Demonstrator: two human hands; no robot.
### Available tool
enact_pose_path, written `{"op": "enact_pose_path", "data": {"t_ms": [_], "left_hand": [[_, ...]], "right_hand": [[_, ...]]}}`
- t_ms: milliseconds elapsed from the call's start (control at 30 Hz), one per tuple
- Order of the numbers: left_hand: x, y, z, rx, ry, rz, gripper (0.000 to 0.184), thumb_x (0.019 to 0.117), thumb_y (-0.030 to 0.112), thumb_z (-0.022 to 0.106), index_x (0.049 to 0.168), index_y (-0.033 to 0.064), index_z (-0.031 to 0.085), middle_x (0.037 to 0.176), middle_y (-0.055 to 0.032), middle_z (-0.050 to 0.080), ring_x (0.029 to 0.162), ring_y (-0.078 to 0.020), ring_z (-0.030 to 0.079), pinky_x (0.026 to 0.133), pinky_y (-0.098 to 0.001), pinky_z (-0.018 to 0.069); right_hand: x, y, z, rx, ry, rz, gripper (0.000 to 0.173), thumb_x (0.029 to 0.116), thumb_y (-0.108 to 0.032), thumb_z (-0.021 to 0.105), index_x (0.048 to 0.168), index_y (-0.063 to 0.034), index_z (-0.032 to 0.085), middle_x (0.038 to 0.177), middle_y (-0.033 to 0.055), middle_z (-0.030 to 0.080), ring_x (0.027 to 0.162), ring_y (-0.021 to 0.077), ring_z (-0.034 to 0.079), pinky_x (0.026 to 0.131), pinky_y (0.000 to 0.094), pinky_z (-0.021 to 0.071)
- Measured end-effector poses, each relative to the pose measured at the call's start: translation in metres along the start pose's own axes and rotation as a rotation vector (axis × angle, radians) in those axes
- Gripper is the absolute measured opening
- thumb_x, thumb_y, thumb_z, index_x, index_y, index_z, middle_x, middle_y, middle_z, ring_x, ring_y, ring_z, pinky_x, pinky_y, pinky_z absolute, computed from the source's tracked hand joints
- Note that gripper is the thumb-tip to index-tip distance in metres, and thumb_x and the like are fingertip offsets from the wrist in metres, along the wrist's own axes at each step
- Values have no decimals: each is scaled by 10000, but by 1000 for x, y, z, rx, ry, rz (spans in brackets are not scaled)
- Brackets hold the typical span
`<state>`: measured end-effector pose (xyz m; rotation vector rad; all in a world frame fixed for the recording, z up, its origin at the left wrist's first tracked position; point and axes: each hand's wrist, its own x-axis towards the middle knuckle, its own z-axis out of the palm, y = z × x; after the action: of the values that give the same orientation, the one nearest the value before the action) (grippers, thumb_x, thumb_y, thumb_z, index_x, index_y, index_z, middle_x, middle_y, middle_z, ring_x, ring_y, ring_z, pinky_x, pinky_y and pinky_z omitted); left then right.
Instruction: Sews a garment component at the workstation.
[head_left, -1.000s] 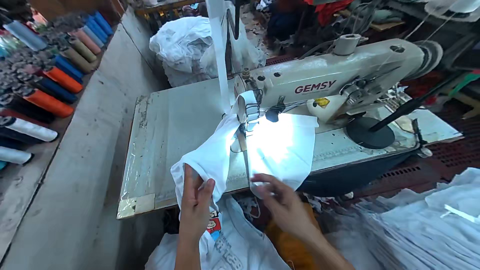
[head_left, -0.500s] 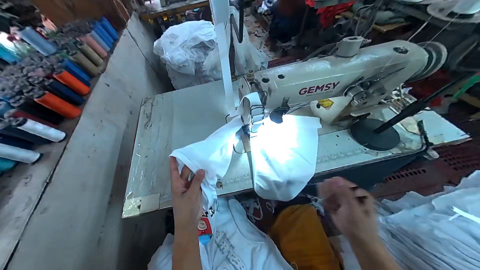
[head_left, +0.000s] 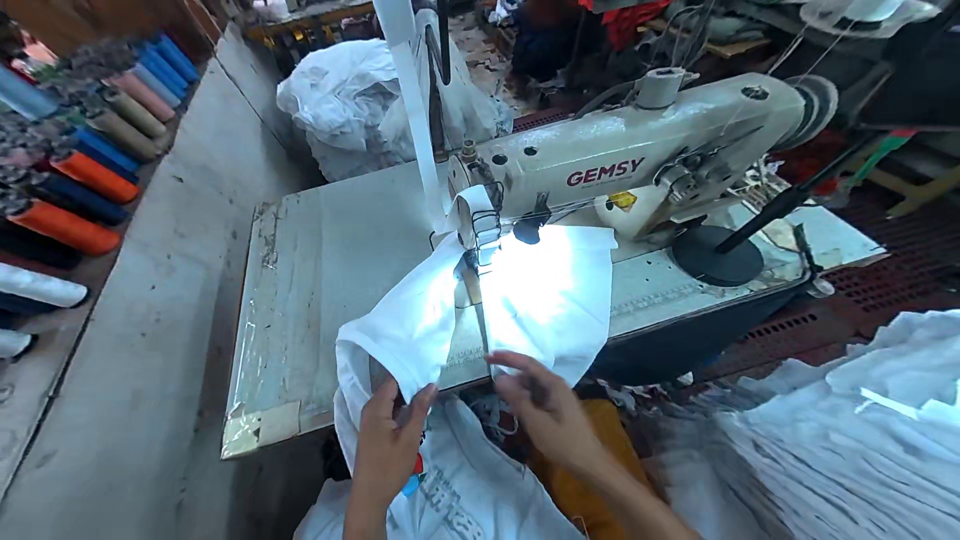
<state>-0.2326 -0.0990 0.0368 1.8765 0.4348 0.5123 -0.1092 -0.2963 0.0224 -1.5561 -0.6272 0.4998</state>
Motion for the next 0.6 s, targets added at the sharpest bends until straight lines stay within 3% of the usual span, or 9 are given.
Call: {"op": "enact_pose_path", "data": {"t_ms": [33, 67, 133, 167, 233, 300, 400, 533, 600], "left_hand": [[-1, 6, 2, -95, -16, 30, 276, 996, 177, 640, 1215, 11, 619, 1022, 7, 739, 929, -64, 715, 829, -251, 613], [0, 13, 2, -208, -17, 58, 281, 1018, 157, 606, 1258, 10, 583, 1055, 8, 733, 961, -78, 713, 862, -273, 612], [7, 26, -3, -368, 62, 89, 256, 1046, 137, 545, 1287, 51, 556, 1069, 27, 726, 968, -89, 711, 882, -306, 611], [13, 32, -8, -406, 127, 87, 250, 1057, 127, 506, 1295, 60, 540, 1064, 38, 721, 961, -83, 709, 879, -306, 609], [26, 32, -21, -398, 268, 45, 266, 1073, 107, 444, 1323, 30, 493, 1055, 37, 706, 952, -71, 707, 876, -294, 611], [37, 16, -34, -296, 355, -5, 271, 1077, 117, 457, 1319, 0, 493, 1033, 20, 701, 922, -57, 706, 850, -268, 612], [43, -18, -44, -159, 373, -34, 253, 1073, 146, 498, 1275, -2, 530, 992, 11, 698, 883, -45, 699, 805, -245, 608], [42, -43, -45, -185, 371, 16, 223, 1061, 123, 500, 1239, 2, 559, 964, 22, 708, 862, -57, 709, 794, -263, 619], [42, -45, -45, -234, 371, 22, 200, 1063, 117, 491, 1218, 21, 572, 945, 31, 713, 848, -63, 712, 781, -266, 621]], "right_hand": [[10, -4, 16, 6, -63, 14, 495, 1025, -340, 636, 1425, -54, 575, 1249, 28, 706, 748, 25, 647, 669, 233, 573], [19, -8, 29, 32, -113, 41, 512, 985, -388, 690, 1351, -37, 616, 1050, 28, 722, 695, 47, 631, 646, 251, 567], [31, -17, 41, 106, -249, 22, 379, 1004, -411, 659, 958, -35, 681, 711, -18, 611, 597, 27, 553, 573, 217, 484], [32, -20, 41, 126, -290, -47, 399, 1051, -379, 588, 824, -53, 631, 630, -42, 521, 552, 6, 485, 526, 189, 410], [26, -22, 27, 121, -264, -180, 412, 1104, -311, 478, 801, -72, 620, 602, -61, 458, 531, -9, 436, 500, 173, 375], [14, -15, -2, 117, -124, -173, 381, 1108, -336, 453, 833, -142, 633, 610, -100, 461, 532, -23, 438, 495, 173, 396], [-2, -1, -67, 169, 223, -2, 344, 1076, -411, 496, 823, -232, 643, 583, -126, 504, 469, -12, 436, 436, 188, 398], [-18, 14, -146, 247, 687, 108, 467, 1110, -380, 389, 685, -235, 516, 511, -120, 430, 393, -2, 358, 383, 160, 344], [-21, 16, -155, 280, 791, 107, 492, 1115, -357, 377, 650, -224, 468, 499, -108, 401, 377, 8, 341, 373, 162, 341]]}}
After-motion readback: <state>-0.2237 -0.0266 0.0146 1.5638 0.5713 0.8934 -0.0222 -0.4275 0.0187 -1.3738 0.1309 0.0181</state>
